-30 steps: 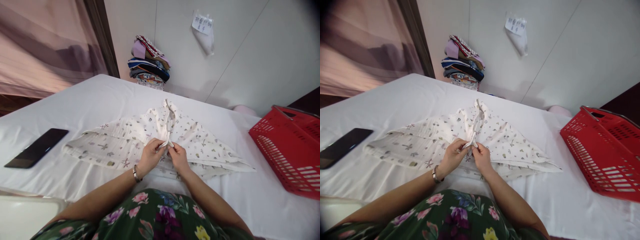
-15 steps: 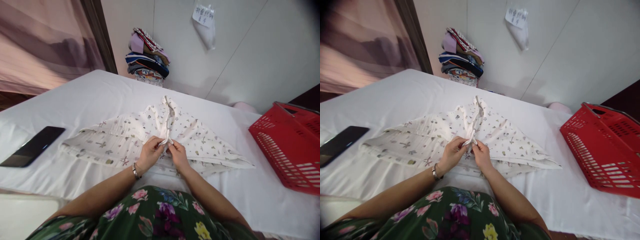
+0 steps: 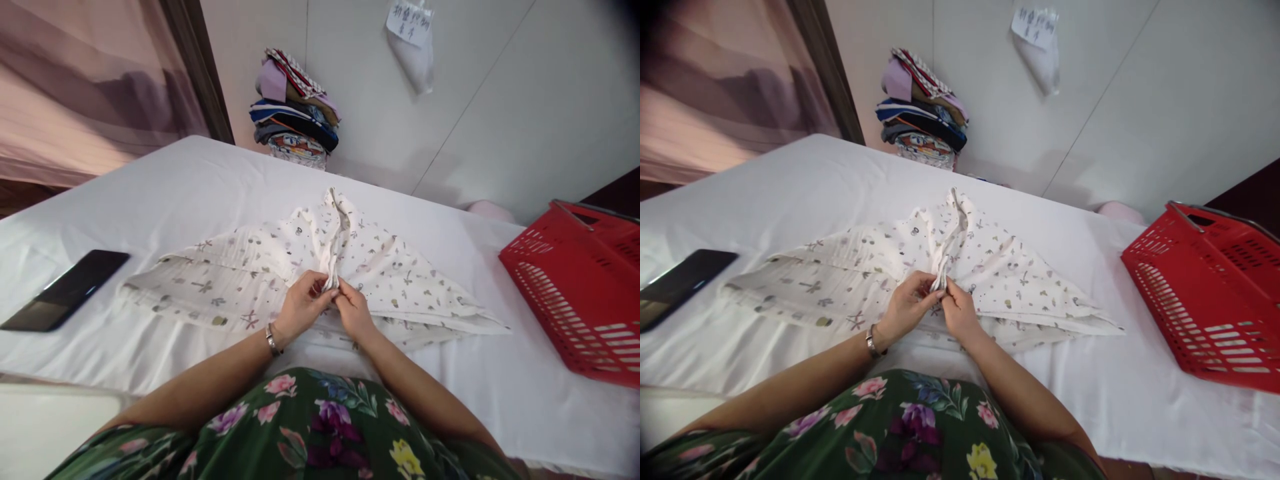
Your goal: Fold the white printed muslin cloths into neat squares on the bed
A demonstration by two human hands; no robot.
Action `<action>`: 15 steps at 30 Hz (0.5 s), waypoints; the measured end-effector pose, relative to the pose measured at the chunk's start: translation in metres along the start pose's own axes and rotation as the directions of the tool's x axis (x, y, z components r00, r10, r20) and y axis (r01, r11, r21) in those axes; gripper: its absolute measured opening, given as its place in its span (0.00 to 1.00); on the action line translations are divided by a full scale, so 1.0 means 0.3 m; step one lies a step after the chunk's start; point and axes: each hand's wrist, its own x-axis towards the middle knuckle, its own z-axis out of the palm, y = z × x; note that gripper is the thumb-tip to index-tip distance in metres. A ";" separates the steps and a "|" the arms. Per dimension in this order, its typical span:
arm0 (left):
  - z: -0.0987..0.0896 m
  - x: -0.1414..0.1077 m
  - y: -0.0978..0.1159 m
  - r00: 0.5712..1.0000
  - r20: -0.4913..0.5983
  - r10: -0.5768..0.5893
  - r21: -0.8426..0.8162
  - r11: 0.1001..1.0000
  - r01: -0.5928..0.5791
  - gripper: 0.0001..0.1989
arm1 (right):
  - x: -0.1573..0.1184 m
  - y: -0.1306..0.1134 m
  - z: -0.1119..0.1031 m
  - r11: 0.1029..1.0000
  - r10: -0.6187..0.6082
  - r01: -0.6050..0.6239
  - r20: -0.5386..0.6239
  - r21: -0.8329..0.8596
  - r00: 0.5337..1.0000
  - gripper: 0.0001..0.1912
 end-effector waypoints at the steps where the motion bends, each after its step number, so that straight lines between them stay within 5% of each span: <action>1: 0.000 0.001 -0.002 1.000 -0.001 -0.018 -0.004 1.000 0.018 0.10 | -0.001 0.004 0.002 1.000 -0.005 0.005 -0.004 -0.025 1.000 0.19; 15: 0.010 0.003 -0.029 0.995 -0.018 -0.102 -0.054 0.993 0.101 0.11 | -0.003 0.018 0.002 0.993 0.009 -0.010 -0.011 -0.117 1.000 0.19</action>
